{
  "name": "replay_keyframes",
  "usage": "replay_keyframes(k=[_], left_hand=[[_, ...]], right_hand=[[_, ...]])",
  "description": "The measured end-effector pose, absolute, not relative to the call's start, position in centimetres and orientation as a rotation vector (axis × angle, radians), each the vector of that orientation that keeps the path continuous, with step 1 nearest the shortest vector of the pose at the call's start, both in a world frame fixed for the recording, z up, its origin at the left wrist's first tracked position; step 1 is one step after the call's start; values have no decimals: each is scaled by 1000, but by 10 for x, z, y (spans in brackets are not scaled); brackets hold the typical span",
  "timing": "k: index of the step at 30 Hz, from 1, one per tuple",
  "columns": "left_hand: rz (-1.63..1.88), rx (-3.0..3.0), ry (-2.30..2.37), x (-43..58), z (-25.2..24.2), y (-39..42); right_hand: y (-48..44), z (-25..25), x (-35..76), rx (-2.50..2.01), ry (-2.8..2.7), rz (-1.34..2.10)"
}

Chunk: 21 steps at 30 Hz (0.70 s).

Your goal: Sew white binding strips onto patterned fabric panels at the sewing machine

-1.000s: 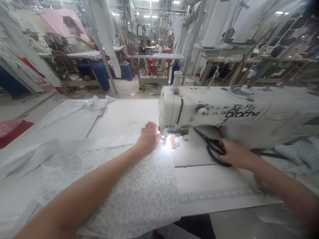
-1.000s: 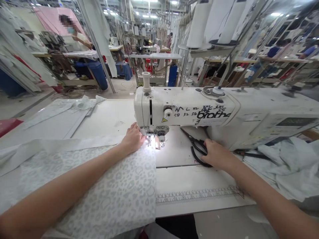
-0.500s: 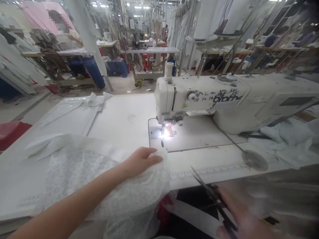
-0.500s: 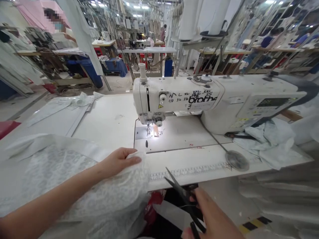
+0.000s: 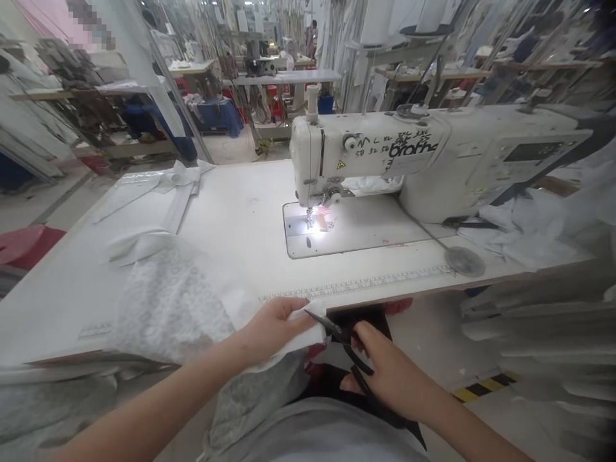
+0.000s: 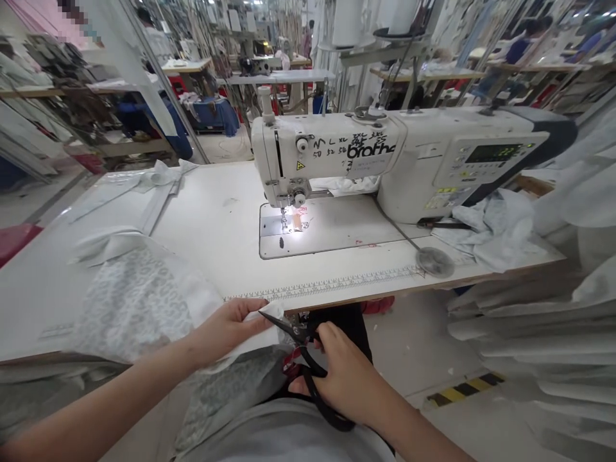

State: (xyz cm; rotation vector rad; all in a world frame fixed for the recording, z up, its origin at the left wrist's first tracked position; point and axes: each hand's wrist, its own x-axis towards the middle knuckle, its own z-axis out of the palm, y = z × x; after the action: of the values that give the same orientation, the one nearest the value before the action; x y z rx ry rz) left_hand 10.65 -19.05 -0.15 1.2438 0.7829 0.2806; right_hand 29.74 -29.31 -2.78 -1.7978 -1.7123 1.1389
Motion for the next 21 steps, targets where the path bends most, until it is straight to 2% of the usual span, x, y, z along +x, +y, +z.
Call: replay_keyframes(k=[7, 14, 21], left_hand=[[125, 1389, 863, 100, -12, -202], [60, 1436, 903, 105, -9, -194], [300, 1677, 1071, 105, 4, -163]], right_hand=[[-317, -51, 299, -1874, -1722, 1178], [-311, -49, 305, -1889, -1711, 1113], [-279, -28, 325, -1927, -1775, 801]])
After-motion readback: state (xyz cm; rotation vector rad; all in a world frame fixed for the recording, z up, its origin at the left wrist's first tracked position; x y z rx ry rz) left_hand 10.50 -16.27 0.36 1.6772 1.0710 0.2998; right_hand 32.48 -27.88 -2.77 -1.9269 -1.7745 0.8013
